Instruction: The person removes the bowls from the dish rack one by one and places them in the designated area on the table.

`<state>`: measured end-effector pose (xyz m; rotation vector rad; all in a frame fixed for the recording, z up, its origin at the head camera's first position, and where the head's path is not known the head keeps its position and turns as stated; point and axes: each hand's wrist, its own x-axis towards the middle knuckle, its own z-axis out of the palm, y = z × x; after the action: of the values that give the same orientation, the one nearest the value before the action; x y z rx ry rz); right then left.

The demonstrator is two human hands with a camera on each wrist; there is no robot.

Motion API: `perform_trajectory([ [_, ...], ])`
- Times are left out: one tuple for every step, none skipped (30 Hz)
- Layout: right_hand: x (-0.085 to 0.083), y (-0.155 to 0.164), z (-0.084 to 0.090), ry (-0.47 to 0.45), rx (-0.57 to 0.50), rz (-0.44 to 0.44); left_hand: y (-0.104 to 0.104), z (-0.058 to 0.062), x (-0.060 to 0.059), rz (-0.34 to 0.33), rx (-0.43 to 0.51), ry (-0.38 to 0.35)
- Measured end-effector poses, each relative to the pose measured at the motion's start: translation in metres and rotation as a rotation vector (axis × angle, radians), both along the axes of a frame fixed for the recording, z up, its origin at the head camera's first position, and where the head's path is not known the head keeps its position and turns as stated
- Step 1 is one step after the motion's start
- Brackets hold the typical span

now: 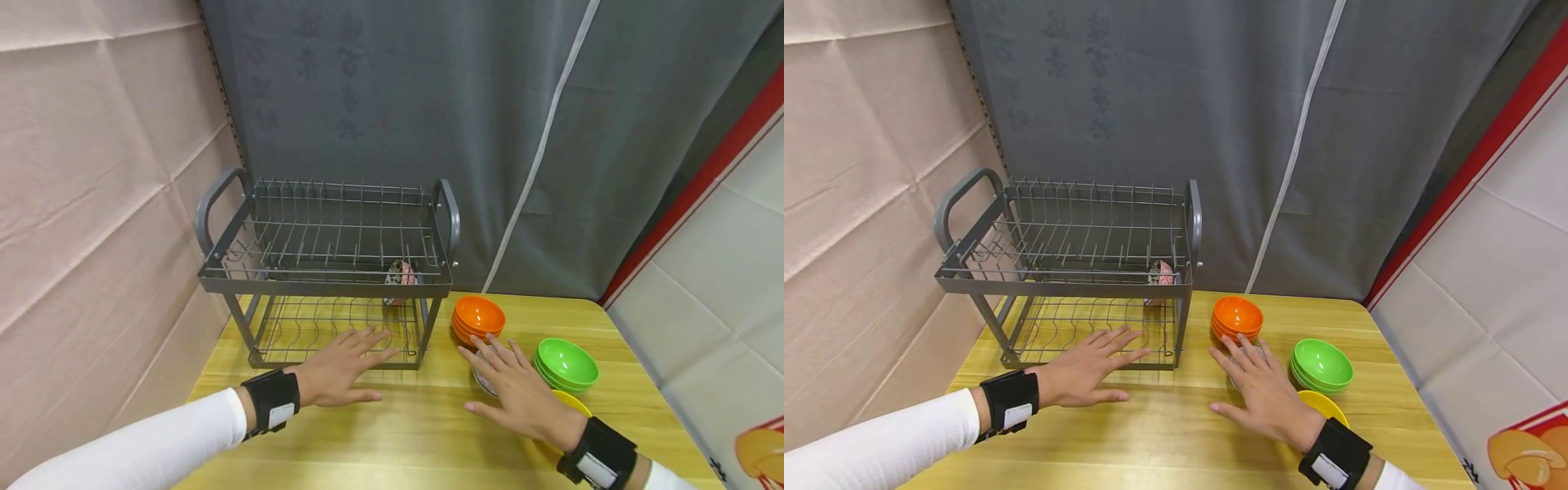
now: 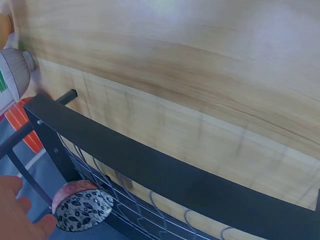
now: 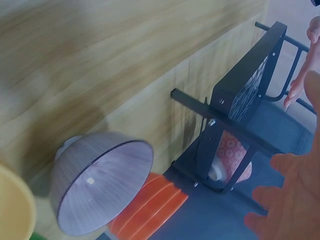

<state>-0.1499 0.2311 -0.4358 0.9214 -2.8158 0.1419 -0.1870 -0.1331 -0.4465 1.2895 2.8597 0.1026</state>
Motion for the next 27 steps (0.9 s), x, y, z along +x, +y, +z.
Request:
perform_trajectory([
  [0.000,-0.002,0.000,0.003,-0.002,0.007,-0.002,-0.001,0.000,0.002,0.009,0.005],
  [-0.001,-0.005,-0.001,0.008,0.000,0.013,-0.003,-0.001,-0.001,0.005,0.011,0.015],
  [-0.001,-0.007,-0.001,0.010,0.003,0.018,-0.004,-0.001,-0.001,0.010,0.011,0.021],
  [-0.002,-0.010,-0.001,0.012,0.006,0.024,-0.006,-0.001,-0.002,0.014,0.007,0.029],
  [-0.002,-0.012,0.000,0.011,0.008,0.027,-0.007,0.000,-0.002,0.020,0.002,0.029],
  [-0.003,-0.015,0.000,0.013,0.012,0.031,-0.008,0.001,-0.003,0.023,-0.002,0.032],
  [-0.003,-0.017,0.001,0.013,0.016,0.034,-0.009,0.002,-0.003,0.027,-0.006,0.033],
  [-0.004,-0.020,0.001,0.015,0.020,0.039,-0.009,0.003,-0.004,0.030,-0.010,0.036],
  [-0.004,-0.022,0.002,0.014,0.020,0.045,-0.010,0.004,-0.004,0.035,-0.012,0.035],
  [-0.004,-0.024,0.002,0.013,0.021,0.051,-0.011,0.005,-0.005,0.040,-0.014,0.036],
  [-0.004,-0.026,0.002,0.012,0.023,0.056,-0.012,0.006,-0.005,0.046,-0.012,0.034],
  [-0.004,-0.027,0.002,0.009,0.021,0.062,-0.013,0.007,-0.006,0.050,-0.008,0.037],
  [-0.004,-0.029,0.003,0.008,0.022,0.067,-0.014,0.007,-0.006,0.055,-0.007,0.042],
  [-0.004,-0.031,0.003,0.001,0.021,0.071,-0.016,0.008,-0.006,0.060,-0.005,0.046],
  [-0.004,-0.032,0.003,-0.004,0.018,0.076,-0.017,0.008,-0.007,0.065,-0.006,0.049],
  [-0.004,-0.034,0.002,-0.008,0.016,0.082,-0.018,0.008,-0.007,0.065,-0.001,0.055],
  [-0.003,-0.035,0.003,-0.010,0.016,0.086,-0.019,0.008,-0.008,0.065,0.005,0.059],
  [-0.003,-0.037,0.003,-0.011,0.017,0.089,-0.020,0.008,-0.008,0.066,0.008,0.059],
  [-0.003,-0.038,0.003,-0.009,0.019,0.095,-0.021,0.008,-0.008,0.066,0.013,0.060],
  [-0.003,-0.040,0.003,-0.009,0.019,0.103,-0.023,0.008,-0.008,0.068,0.024,0.055],
  [-0.003,-0.042,0.003,-0.006,0.018,0.112,-0.025,0.008,-0.008,0.071,0.030,0.053],
  [-0.003,-0.044,0.003,-0.002,0.020,0.121,-0.027,0.008,-0.008,0.074,0.035,0.054],
  [-0.003,-0.046,0.003,0.001,0.019,0.131,-0.029,0.008,-0.008,0.081,0.034,0.055],
  [-0.003,-0.049,0.002,0.003,0.016,0.143,-0.031,0.007,-0.008,0.086,0.033,0.057],
  [-0.003,-0.051,0.002,0.003,0.012,0.155,-0.032,0.007,-0.008,0.092,0.036,0.056],
  [-0.003,-0.054,0.002,0.000,0.007,0.166,-0.034,0.006,-0.008,0.100,0.030,0.056],
  [-0.003,-0.056,0.002,0.000,0.006,0.175,-0.036,0.006,-0.008,0.105,0.027,0.056],
])
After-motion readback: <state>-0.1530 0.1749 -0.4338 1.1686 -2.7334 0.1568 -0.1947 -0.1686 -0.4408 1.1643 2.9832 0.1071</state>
